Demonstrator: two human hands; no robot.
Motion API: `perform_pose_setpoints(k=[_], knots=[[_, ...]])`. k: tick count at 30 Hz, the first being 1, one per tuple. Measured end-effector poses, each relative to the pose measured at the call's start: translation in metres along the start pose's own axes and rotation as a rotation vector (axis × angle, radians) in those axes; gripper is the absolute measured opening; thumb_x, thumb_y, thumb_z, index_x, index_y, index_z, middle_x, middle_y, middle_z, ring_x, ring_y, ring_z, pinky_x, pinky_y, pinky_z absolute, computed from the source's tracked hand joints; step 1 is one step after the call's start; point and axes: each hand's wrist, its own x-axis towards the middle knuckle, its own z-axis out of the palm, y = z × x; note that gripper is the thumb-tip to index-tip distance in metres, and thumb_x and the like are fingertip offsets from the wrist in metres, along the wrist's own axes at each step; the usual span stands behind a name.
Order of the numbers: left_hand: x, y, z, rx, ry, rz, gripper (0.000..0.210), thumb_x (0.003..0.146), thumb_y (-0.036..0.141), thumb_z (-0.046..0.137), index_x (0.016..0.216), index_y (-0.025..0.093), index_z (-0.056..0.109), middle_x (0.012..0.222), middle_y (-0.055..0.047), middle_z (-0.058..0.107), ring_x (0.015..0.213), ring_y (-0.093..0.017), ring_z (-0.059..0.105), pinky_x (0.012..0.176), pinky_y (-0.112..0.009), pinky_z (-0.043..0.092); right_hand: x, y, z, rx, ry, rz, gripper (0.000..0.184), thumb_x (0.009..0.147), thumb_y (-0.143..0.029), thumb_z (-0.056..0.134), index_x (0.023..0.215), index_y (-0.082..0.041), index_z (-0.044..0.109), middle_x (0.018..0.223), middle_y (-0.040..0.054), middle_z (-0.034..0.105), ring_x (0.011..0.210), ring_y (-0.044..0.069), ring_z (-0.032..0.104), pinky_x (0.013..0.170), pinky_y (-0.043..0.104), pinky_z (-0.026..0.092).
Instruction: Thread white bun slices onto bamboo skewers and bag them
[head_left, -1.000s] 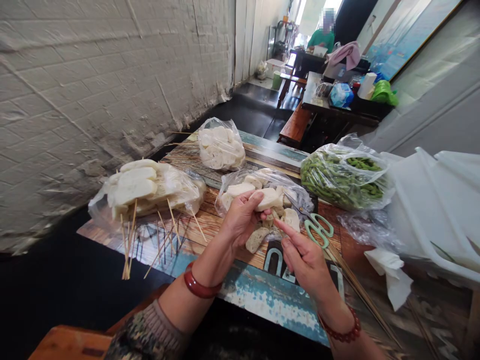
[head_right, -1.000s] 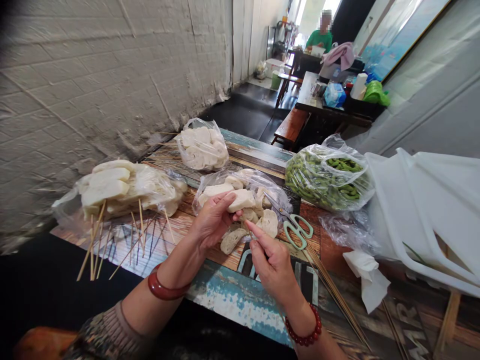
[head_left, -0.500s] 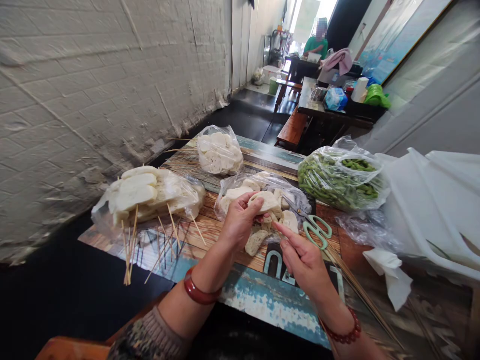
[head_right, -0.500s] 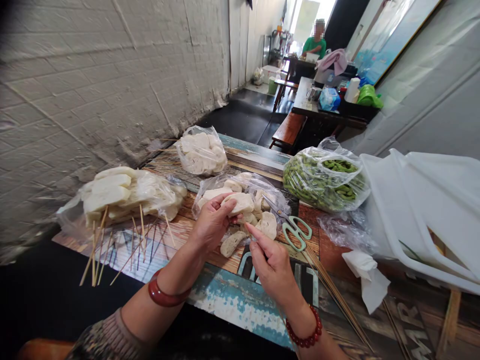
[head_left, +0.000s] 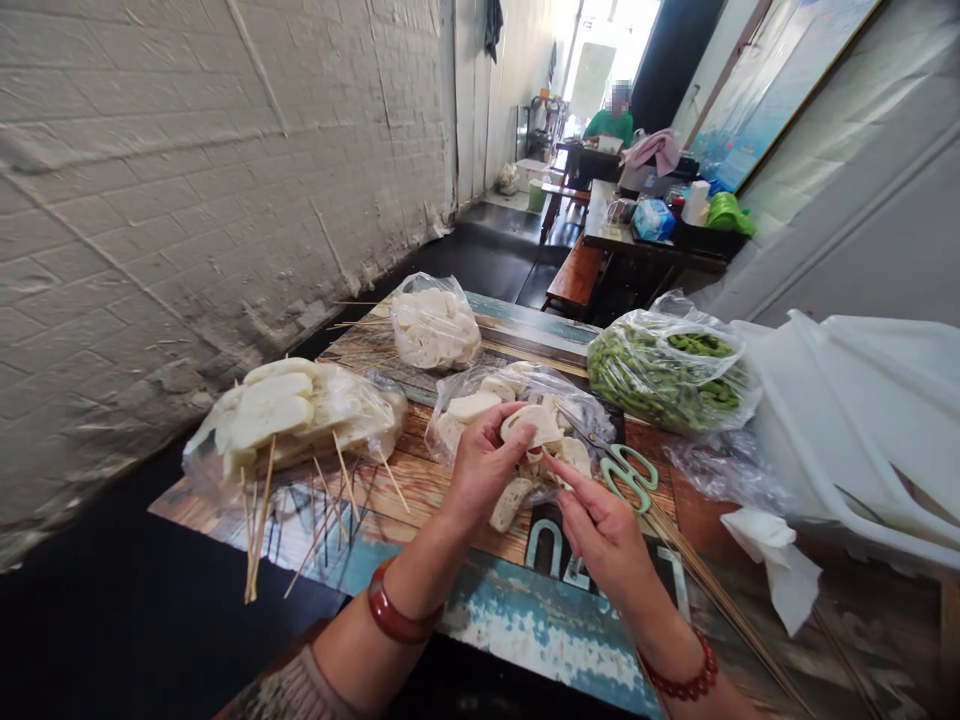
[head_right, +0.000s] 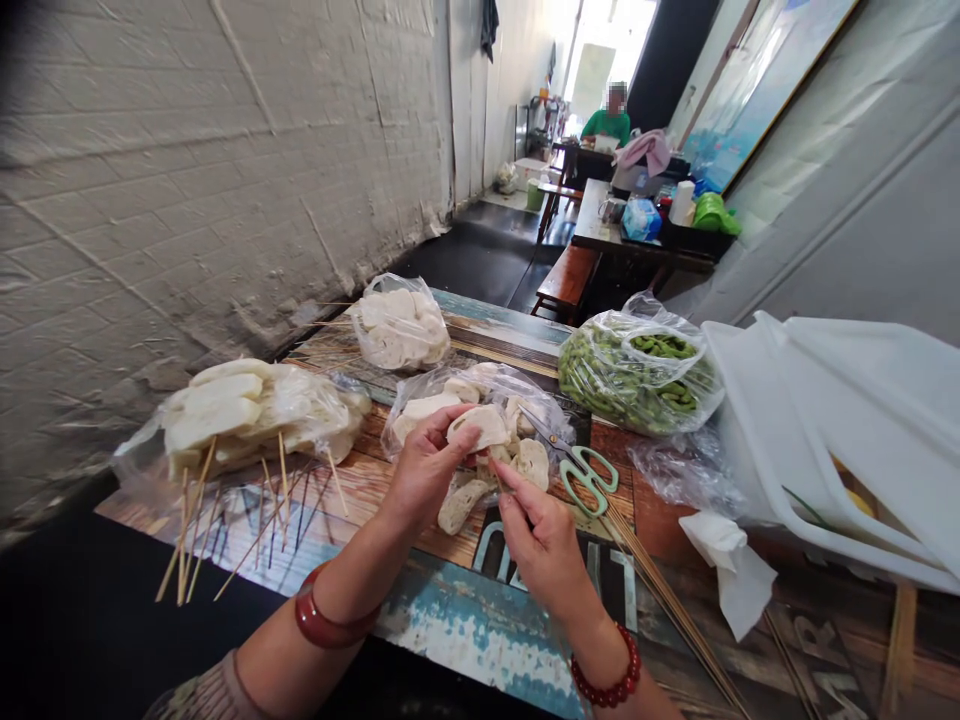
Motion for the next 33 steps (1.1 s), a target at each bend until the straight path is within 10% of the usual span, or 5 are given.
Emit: perform_pose_setpoints(k=[19,33], knots=[[-0.006,0.012,-0.006,-0.463,-0.180,-0.182,0.038,0.070,0.037,0.083,0.098,0.014,0.075,0.082,-0.007,0.074,0.077,-0.015,0.067,0.073,-0.022,0.051,0.001,0.005,0.004,-0.352,0.189,-0.254,0.028,0.091,-0.036,0.055,0.105,-0.022,0.075,0.057,0.0007,0.065,0.048,0.016,0.059,0.046,0.024,0.050],[-0.023,0.016,-0.009,-0.039,-0.242,0.044,0.029,0.079,0.043,0.073,0.096,0.020,0.078,0.086,-0.004,0.073,0.076,-0.015,0.061,0.069,-0.022,0.048,-0.011,0.010,0.012,-0.627,0.409,-0.409,0.030,0.095,-0.035,0.051,0.078,-0.024,0.073,0.059,0.0002,0.070,0.049,0.014,0.064,0.058,0.022,0.052]])
